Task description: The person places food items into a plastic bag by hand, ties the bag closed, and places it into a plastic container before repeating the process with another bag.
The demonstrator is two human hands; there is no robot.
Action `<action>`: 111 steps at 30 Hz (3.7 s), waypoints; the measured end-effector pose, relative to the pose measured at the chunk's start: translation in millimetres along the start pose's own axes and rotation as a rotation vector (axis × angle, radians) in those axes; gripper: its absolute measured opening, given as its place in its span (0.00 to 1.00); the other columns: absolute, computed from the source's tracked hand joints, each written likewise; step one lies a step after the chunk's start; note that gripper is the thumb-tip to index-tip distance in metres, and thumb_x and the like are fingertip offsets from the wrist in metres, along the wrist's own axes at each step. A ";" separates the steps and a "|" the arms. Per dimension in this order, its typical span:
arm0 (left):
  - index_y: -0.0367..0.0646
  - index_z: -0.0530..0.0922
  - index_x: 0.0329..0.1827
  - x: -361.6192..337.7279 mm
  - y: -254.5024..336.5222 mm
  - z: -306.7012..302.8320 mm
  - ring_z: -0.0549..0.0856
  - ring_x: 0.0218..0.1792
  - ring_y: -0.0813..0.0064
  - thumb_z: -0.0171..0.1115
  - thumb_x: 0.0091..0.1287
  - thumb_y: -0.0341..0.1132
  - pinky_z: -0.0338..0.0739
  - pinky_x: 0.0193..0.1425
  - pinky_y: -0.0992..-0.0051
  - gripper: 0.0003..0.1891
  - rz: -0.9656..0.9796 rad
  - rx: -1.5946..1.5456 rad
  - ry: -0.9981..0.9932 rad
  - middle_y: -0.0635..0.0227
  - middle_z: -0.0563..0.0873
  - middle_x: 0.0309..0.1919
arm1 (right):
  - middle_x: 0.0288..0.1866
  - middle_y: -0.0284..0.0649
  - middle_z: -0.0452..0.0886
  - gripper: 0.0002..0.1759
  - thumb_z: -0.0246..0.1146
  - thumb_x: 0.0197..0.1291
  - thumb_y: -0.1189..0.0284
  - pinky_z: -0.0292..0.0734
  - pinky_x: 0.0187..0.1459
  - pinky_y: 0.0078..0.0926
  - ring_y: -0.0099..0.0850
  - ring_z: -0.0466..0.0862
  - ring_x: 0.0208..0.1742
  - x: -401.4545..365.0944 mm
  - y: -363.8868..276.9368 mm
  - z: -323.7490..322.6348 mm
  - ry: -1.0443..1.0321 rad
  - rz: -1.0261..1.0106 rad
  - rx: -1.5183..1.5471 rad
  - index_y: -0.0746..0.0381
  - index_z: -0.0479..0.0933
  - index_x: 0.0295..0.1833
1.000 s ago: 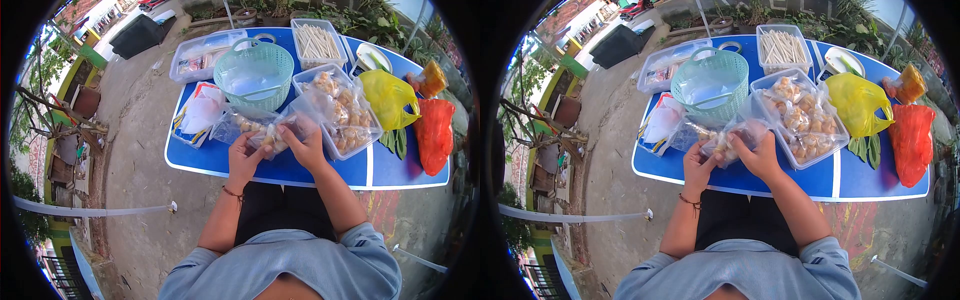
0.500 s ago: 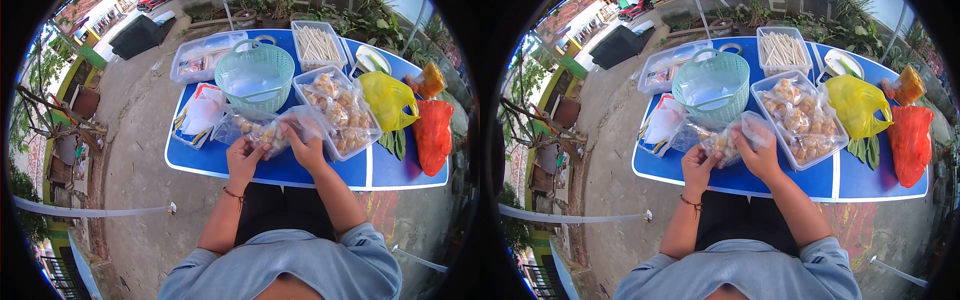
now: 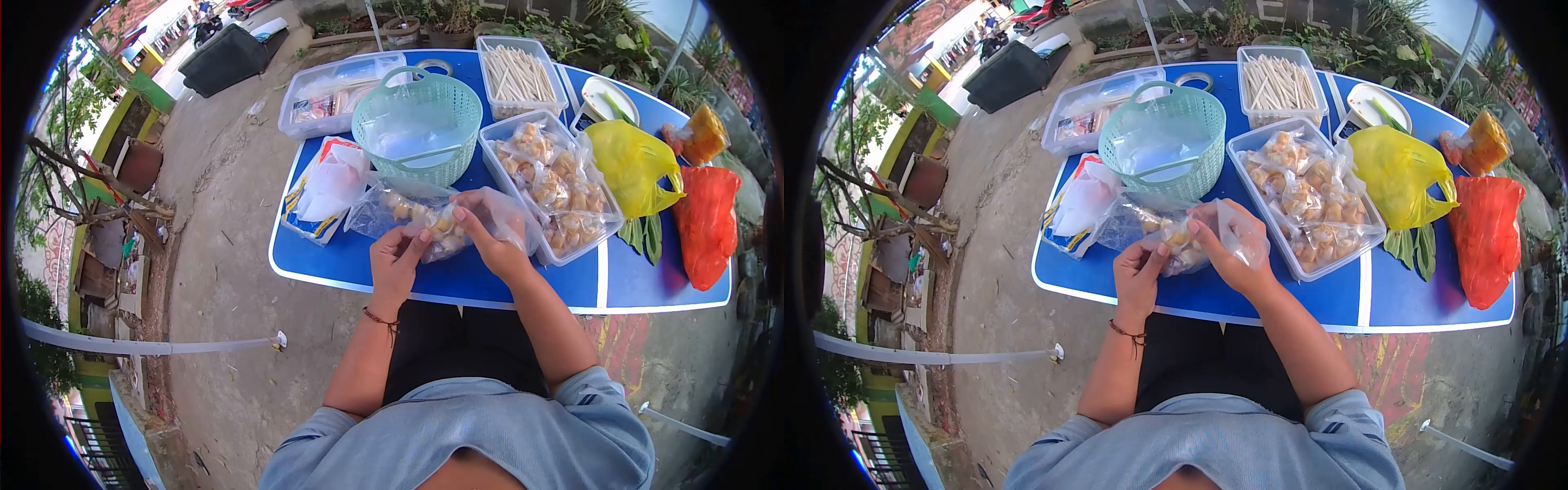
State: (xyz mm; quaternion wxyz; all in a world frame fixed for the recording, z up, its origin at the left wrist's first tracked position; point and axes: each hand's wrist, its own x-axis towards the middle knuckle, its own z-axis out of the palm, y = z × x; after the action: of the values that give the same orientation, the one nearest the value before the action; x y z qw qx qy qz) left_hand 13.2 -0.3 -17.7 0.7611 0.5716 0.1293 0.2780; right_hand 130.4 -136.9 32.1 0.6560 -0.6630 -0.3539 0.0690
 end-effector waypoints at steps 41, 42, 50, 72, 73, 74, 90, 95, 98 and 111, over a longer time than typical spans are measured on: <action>0.35 0.80 0.53 -1.8 4.9 1.8 0.86 0.41 0.82 0.72 0.67 0.35 0.81 0.47 0.81 0.16 0.018 -0.159 -0.042 0.67 0.88 0.43 | 0.36 0.40 0.86 0.07 0.71 0.60 0.75 0.77 0.37 0.23 0.26 0.84 0.34 -0.3 0.4 -1.1 0.005 -0.030 -0.036 0.67 0.85 0.41; 0.34 0.79 0.54 -2.3 6.5 3.5 0.86 0.43 0.81 0.72 0.67 0.34 0.81 0.48 0.80 0.17 0.020 -0.234 -0.076 0.66 0.87 0.45 | 0.35 0.41 0.86 0.07 0.71 0.59 0.75 0.76 0.37 0.23 0.26 0.84 0.34 -1.2 0.4 1.0 0.018 -0.012 0.018 0.67 0.85 0.41; 0.34 0.74 0.61 -3.1 11.5 3.2 0.85 0.51 0.76 0.73 0.65 0.32 0.79 0.57 0.77 0.24 -0.001 -0.157 -0.088 0.61 0.85 0.51 | 0.35 0.41 0.85 0.10 0.72 0.58 0.74 0.76 0.38 0.24 0.28 0.84 0.35 -4.2 8.0 4.5 -0.018 -0.024 0.168 0.69 0.84 0.42; 0.35 0.80 0.57 -4.6 13.7 2.1 0.84 0.42 0.84 0.75 0.61 0.29 0.80 0.45 0.81 0.22 -0.058 -0.005 -0.331 0.70 0.87 0.43 | 0.32 0.38 0.86 0.06 0.69 0.56 0.81 0.74 0.32 0.20 0.23 0.81 0.30 0.2 8.5 -3.5 -0.171 -0.237 0.027 0.66 0.86 0.40; 0.35 0.81 0.57 -4.8 13.5 1.3 0.85 0.41 0.82 0.75 0.61 0.28 0.81 0.45 0.80 0.21 -0.072 0.053 -0.326 0.68 0.87 0.43 | 0.31 0.38 0.85 0.05 0.69 0.57 0.80 0.73 0.31 0.19 0.21 0.80 0.29 0.0 8.8 -3.6 -0.189 -0.223 0.015 0.66 0.86 0.40; 0.34 0.81 0.56 -4.8 12.7 0.1 0.86 0.40 0.80 0.75 0.61 0.27 0.81 0.45 0.79 0.20 -0.086 0.111 -0.321 0.67 0.88 0.43 | 0.30 0.37 0.84 0.04 0.69 0.58 0.79 0.72 0.30 0.19 0.20 0.79 0.28 -0.3 9.1 -3.9 -0.207 -0.209 0.003 0.66 0.86 0.39; 0.31 0.81 0.51 -4.1 22.2 4.4 0.89 0.39 0.78 0.74 0.60 0.24 0.84 0.46 0.79 0.17 -0.167 0.143 -0.400 0.60 0.90 0.38 | 0.33 0.32 0.82 0.06 0.68 0.67 0.75 0.68 0.33 0.13 0.15 0.75 0.31 3.6 6.5 -7.6 0.228 0.008 0.523 0.68 0.84 0.42; 0.30 0.81 0.53 -3.1 19.8 3.0 0.88 0.39 0.79 0.74 0.60 0.24 0.83 0.46 0.79 0.18 -0.160 0.149 -0.423 0.61 0.91 0.37 | 0.32 0.32 0.81 0.08 0.67 0.68 0.72 0.67 0.31 0.13 0.16 0.73 0.28 3.3 9.5 -9.0 0.294 -0.050 0.511 0.68 0.84 0.44; 0.32 0.82 0.53 -2.9 21.1 3.2 0.87 0.40 0.81 0.75 0.60 0.27 0.81 0.47 0.81 0.19 -0.164 0.148 -0.422 0.64 0.90 0.39 | 0.33 0.32 0.81 0.10 0.67 0.68 0.71 0.68 0.32 0.15 0.16 0.73 0.28 2.3 13.1 -11.4 0.309 -0.102 0.458 0.67 0.83 0.45; 0.36 0.88 0.43 -4.3 14.3 6.8 0.83 0.33 0.89 0.79 0.57 0.31 0.76 0.37 0.85 0.13 -0.176 0.205 -0.314 0.70 0.91 0.36 | 0.38 0.42 0.89 0.10 0.68 0.65 0.76 0.80 0.45 0.21 0.25 0.87 0.41 -1.3 7.5 -5.0 -0.031 0.075 0.421 0.71 0.84 0.48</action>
State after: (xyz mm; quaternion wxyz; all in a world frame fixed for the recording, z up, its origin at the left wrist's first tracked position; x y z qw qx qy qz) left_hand 9.2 -5.5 -2.6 0.7312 0.6687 0.0863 0.1032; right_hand 135.1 -140.9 25.3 0.7716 -0.5228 -0.3166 0.1761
